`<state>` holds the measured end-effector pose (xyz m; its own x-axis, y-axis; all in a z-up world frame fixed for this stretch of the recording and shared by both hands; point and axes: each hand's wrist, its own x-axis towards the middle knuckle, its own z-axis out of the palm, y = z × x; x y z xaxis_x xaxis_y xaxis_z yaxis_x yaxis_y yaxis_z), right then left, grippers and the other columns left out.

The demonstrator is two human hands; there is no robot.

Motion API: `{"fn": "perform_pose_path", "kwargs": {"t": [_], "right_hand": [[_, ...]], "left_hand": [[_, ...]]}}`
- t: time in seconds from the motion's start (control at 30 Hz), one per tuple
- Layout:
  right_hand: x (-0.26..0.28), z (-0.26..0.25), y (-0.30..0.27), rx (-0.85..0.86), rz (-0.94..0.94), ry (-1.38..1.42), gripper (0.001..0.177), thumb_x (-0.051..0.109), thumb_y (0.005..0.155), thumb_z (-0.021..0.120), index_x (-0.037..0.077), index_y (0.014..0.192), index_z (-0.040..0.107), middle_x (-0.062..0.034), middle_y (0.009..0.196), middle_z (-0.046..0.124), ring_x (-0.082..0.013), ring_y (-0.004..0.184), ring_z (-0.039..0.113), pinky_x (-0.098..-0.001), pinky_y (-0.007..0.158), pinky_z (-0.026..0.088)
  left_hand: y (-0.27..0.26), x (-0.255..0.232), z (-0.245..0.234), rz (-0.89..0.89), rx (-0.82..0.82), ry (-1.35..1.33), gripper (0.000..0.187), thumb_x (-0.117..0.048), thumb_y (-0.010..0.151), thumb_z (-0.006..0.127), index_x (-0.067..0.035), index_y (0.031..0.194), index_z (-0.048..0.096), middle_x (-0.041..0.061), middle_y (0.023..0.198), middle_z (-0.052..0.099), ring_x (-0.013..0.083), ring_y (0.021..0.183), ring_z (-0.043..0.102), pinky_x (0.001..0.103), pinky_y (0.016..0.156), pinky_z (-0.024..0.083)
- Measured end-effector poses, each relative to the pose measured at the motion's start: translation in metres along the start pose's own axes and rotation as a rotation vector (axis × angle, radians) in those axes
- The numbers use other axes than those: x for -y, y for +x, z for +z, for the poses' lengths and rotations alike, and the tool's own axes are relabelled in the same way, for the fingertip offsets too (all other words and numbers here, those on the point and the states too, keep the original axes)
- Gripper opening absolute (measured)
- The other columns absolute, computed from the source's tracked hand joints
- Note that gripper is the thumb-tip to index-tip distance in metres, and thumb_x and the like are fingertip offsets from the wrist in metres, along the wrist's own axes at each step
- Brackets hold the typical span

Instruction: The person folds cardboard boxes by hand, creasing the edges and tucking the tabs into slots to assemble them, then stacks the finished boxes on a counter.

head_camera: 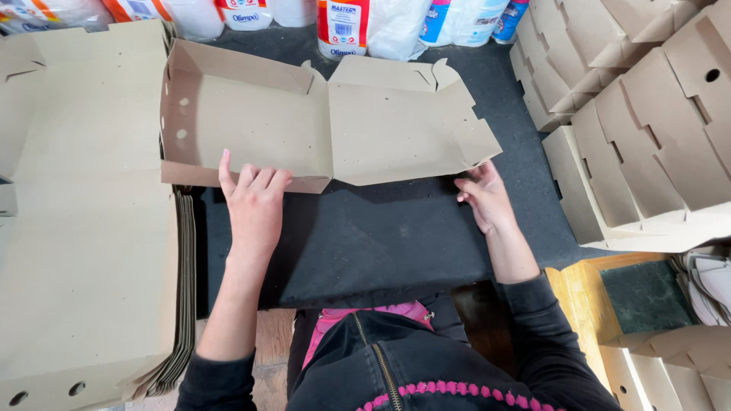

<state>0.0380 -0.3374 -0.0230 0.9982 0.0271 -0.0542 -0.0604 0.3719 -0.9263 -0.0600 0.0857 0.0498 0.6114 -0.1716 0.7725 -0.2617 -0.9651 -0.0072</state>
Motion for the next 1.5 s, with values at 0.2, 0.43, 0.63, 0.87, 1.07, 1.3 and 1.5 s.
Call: {"fn": "perform_pose_path", "kwargs": {"t": [0.2,0.43,0.63,0.87,1.07,1.3,1.5], "right_hand": [[0.063,0.001,-0.032,0.13,-0.128,-0.385,0.082,-0.013,0.082,0.066,0.001,0.158,0.036,-0.0205,0.14,0.056,-0.0074,0.079,0.06,-0.0233,0.066,0.061],[0.024,-0.05,0.009,0.146,-0.1,-0.561,0.027,-0.002,0.087,0.077,0.0,0.112,0.066,-0.0145,0.097,0.068,-0.0164,0.078,0.072,-0.0265,0.068,0.064],[0.013,-0.059,0.011,0.052,-0.143,-0.409,0.019,0.003,0.095,0.073,-0.003,0.109,0.062,-0.0157,0.101,0.068,-0.0196,0.083,0.073,-0.0278,0.068,0.066],[0.019,-0.046,0.002,-0.048,-0.113,-0.219,0.014,0.007,0.099,0.068,0.004,0.11,0.059,-0.0117,0.104,0.071,-0.0168,0.088,0.073,-0.022,0.068,0.063],[0.058,0.004,-0.028,-0.128,-0.33,-0.721,0.008,0.007,0.1,0.07,0.001,0.104,0.066,-0.0199,0.122,0.068,-0.0188,0.094,0.068,-0.0284,0.074,0.06],[0.072,0.032,-0.029,-0.16,-0.428,-1.027,0.007,0.014,0.097,0.075,0.009,0.096,0.07,-0.0084,0.125,0.069,-0.0231,0.101,0.07,-0.0304,0.076,0.055],[0.07,0.03,-0.028,-0.161,-0.462,-1.032,0.004,0.014,0.103,0.067,0.011,0.1,0.068,-0.0084,0.127,0.066,-0.0236,0.103,0.069,-0.0317,0.076,0.052]], "left_hand": [[0.015,-0.062,0.008,0.02,0.245,-0.116,0.054,-0.021,0.078,0.088,-0.013,0.128,0.068,0.007,0.113,0.073,0.0248,0.115,0.062,0.061,0.124,0.022],[0.042,-0.104,0.069,-0.099,0.559,-0.625,0.047,-0.014,0.084,0.083,-0.022,0.127,0.065,-0.001,0.111,0.072,0.022,0.114,0.066,0.046,0.108,0.047],[0.065,-0.105,0.072,-0.443,0.662,-0.741,0.026,-0.031,0.092,0.077,-0.036,0.117,0.071,-0.003,0.1,0.079,0.0206,0.103,0.074,0.036,0.092,0.059],[0.057,-0.098,0.084,-0.624,0.542,-0.897,0.018,-0.031,0.095,0.077,-0.026,0.112,0.079,0.006,0.095,0.079,0.0268,0.096,0.076,0.036,0.085,0.061],[0.064,-0.104,0.065,-0.598,0.536,-1.001,0.016,-0.021,0.101,0.069,-0.018,0.113,0.08,0.013,0.103,0.078,0.0321,0.101,0.074,0.04,0.086,0.061],[0.059,-0.101,0.068,-0.561,0.508,-1.032,0.016,-0.021,0.102,0.069,-0.018,0.113,0.08,0.011,0.104,0.078,0.0303,0.104,0.073,0.04,0.086,0.061],[0.058,-0.1,0.068,-0.567,0.488,-1.063,0.016,-0.018,0.103,0.067,-0.015,0.112,0.08,0.014,0.104,0.077,0.0323,0.102,0.073,0.04,0.087,0.06]]}}
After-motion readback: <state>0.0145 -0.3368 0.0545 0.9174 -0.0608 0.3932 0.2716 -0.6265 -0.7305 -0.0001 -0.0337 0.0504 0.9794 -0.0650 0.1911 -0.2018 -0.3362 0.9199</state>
